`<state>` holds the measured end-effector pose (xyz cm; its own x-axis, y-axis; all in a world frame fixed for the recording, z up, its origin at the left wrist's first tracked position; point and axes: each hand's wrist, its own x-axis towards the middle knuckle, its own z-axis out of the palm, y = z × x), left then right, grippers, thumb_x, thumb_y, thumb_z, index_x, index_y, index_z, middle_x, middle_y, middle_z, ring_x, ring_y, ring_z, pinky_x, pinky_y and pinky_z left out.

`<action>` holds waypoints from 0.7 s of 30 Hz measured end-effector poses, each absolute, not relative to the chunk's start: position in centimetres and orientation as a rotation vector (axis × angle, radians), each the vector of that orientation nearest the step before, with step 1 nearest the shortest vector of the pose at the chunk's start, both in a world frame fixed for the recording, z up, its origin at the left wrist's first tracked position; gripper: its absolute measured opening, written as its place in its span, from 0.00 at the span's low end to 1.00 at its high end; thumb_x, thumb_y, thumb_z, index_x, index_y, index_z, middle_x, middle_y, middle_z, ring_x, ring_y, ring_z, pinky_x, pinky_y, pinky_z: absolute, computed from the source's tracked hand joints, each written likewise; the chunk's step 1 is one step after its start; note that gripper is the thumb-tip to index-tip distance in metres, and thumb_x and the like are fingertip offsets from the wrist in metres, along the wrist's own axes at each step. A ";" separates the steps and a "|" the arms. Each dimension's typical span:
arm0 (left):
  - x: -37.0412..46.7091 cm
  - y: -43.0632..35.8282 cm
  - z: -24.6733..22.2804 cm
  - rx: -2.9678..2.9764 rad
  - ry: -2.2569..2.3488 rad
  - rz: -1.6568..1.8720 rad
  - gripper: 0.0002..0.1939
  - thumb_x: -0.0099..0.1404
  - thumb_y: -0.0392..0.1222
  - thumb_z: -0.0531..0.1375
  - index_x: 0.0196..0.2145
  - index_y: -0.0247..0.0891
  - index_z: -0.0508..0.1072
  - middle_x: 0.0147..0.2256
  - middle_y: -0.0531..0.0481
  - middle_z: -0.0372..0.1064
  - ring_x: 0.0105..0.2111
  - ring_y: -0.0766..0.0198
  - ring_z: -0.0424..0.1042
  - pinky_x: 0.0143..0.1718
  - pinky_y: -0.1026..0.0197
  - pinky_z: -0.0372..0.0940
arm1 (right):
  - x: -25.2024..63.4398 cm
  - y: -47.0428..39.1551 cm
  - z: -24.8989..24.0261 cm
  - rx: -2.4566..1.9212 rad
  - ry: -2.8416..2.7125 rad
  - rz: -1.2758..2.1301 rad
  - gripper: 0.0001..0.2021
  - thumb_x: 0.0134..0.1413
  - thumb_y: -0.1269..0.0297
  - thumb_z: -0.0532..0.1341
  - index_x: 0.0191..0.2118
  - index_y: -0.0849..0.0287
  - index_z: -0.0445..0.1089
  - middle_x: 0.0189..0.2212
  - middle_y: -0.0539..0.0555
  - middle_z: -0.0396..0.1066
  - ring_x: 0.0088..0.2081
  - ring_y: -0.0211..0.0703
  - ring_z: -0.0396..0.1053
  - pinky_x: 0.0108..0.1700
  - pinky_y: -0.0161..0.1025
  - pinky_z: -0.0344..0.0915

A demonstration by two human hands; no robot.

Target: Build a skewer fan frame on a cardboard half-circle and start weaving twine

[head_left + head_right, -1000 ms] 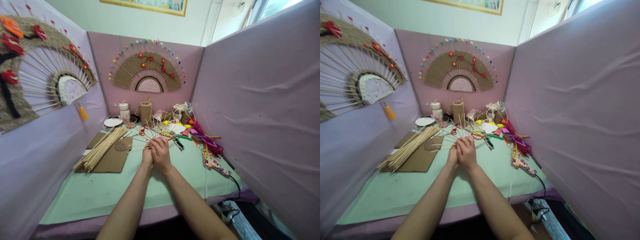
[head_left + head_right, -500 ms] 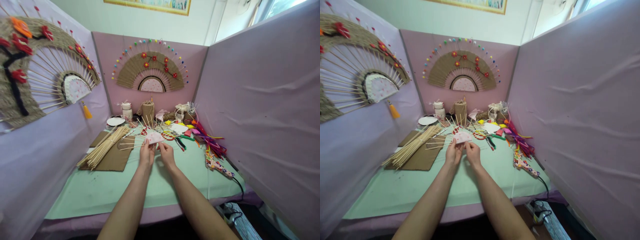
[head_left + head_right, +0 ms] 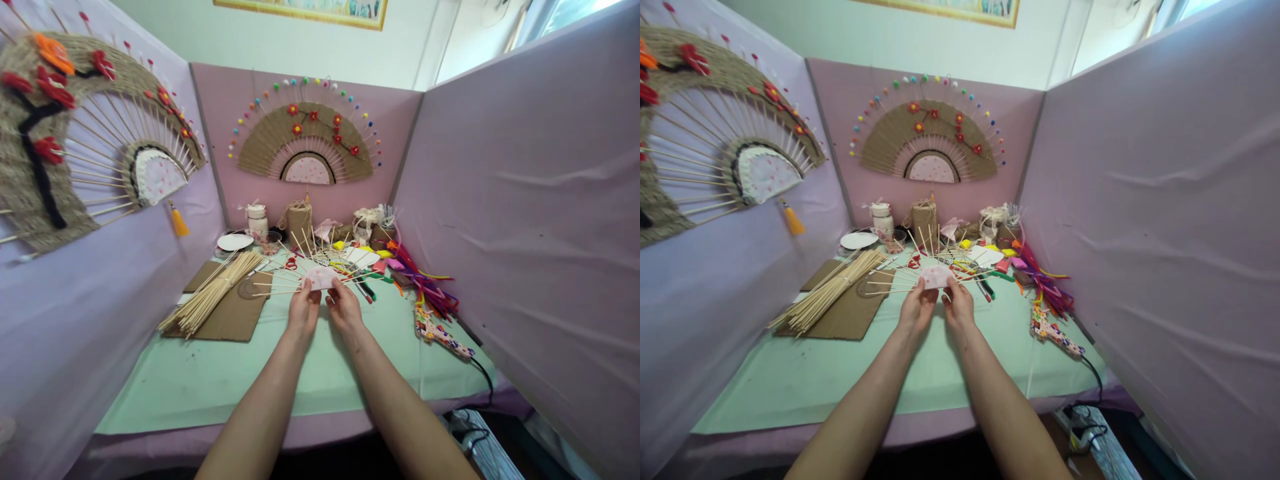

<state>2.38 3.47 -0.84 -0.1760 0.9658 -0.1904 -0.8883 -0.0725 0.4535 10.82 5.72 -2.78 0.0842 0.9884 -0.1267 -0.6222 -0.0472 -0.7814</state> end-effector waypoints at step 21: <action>2.7 3.3 -0.5 0.012 0.526 1.633 0.11 0.71 0.36 0.52 0.36 0.31 0.73 0.30 0.44 0.76 0.30 0.65 0.76 0.37 0.64 0.70 | 10.1 5.4 -2.7 -0.708 -0.435 1.505 0.12 0.34 0.67 0.73 0.27 0.59 0.72 0.23 0.47 0.74 0.26 0.35 0.69 0.27 0.32 0.60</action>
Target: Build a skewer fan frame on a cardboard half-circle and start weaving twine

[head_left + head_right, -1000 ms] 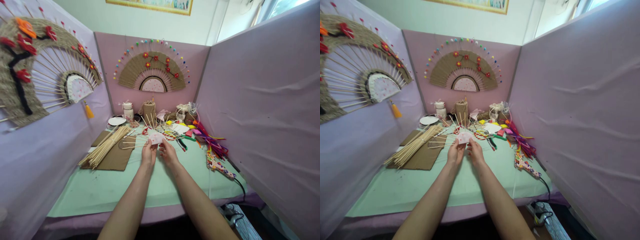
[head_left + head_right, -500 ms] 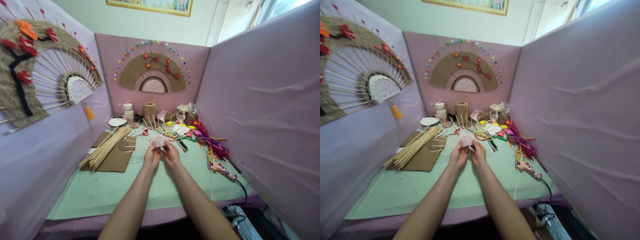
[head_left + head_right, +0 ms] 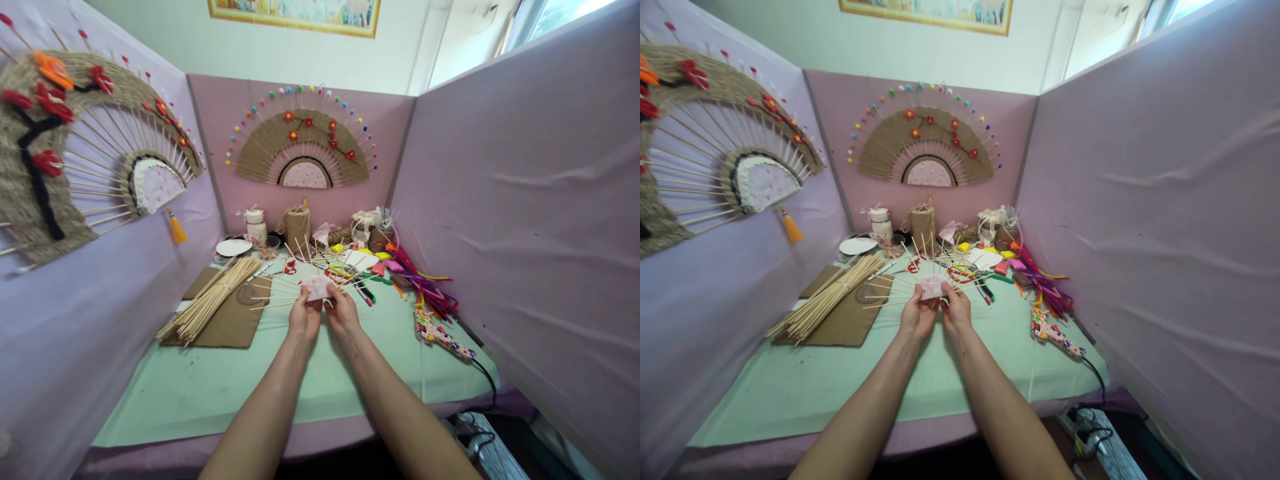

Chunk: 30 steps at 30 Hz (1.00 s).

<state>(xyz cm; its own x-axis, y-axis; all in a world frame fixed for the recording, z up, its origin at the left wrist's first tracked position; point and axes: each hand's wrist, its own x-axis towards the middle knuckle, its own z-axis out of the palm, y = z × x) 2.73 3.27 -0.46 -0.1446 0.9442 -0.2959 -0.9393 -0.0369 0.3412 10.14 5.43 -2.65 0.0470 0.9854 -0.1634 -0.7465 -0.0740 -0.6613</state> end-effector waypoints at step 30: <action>2.9 3.2 -0.6 0.039 0.593 1.667 0.07 0.68 0.32 0.56 0.34 0.32 0.73 0.27 0.48 0.74 0.24 0.67 0.73 0.27 0.67 0.68 | 9.5 5.9 -3.6 -0.636 -0.419 1.638 0.09 0.40 0.66 0.71 0.31 0.60 0.74 0.27 0.48 0.76 0.29 0.37 0.71 0.30 0.33 0.66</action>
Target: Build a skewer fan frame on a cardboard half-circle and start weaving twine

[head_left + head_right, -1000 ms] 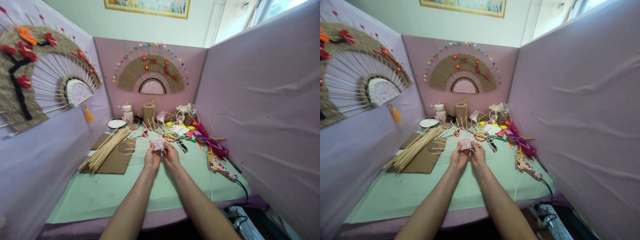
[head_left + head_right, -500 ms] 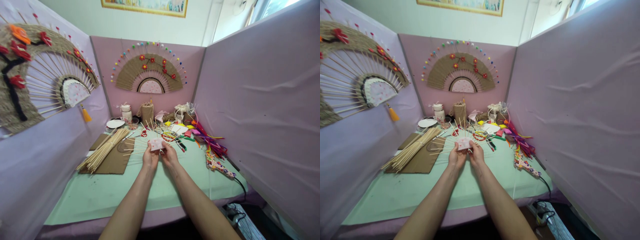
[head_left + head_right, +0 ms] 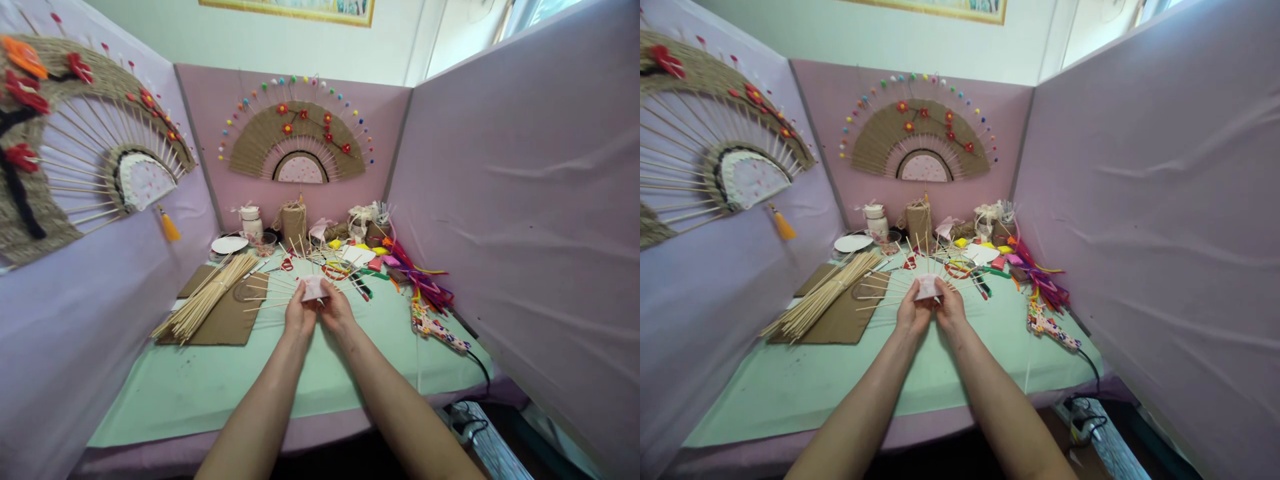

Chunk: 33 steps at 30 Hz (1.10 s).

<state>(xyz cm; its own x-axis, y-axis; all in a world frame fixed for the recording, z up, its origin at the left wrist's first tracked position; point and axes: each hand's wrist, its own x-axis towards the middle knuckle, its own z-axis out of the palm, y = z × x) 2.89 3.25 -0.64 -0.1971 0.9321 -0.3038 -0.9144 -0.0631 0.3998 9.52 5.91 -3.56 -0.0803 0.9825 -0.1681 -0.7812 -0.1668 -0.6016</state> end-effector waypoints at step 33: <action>3.6 3.4 -1.6 0.071 0.614 1.762 0.02 0.63 0.31 0.61 0.32 0.30 0.74 0.28 0.48 0.74 0.28 0.67 0.74 0.35 0.66 0.69 | 8.6 5.5 -2.5 -0.625 -0.294 1.578 0.10 0.39 0.67 0.71 0.30 0.59 0.71 0.26 0.49 0.75 0.30 0.39 0.72 0.37 0.36 0.71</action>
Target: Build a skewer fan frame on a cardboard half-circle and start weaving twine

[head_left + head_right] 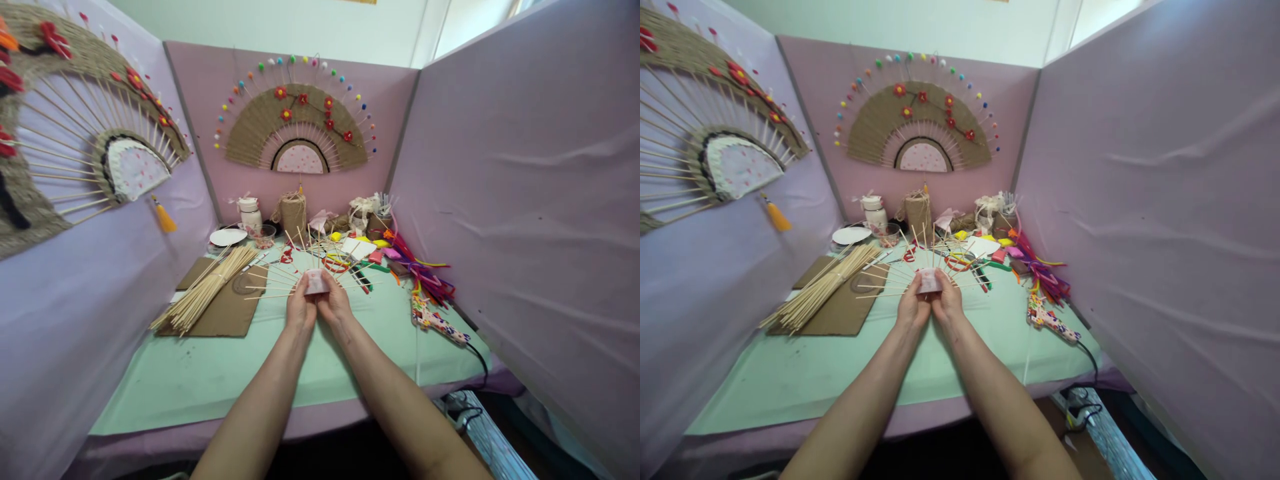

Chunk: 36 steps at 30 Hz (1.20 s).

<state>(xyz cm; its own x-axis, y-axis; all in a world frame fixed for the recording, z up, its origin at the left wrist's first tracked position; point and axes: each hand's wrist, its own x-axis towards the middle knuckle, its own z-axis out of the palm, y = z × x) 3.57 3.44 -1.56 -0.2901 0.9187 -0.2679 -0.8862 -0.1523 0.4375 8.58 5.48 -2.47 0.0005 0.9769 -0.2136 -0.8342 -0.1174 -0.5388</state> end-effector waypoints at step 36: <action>0.9 -7.6 -0.6 -0.084 0.824 1.075 0.23 0.66 0.26 0.53 0.58 0.17 0.60 0.47 0.22 0.71 0.44 0.47 0.77 0.41 0.57 0.76 | 23.2 -3.2 1.0 -1.204 -1.707 1.076 0.06 0.49 0.62 0.66 0.33 0.55 0.80 0.31 0.53 0.78 0.32 0.44 0.71 0.35 0.36 0.63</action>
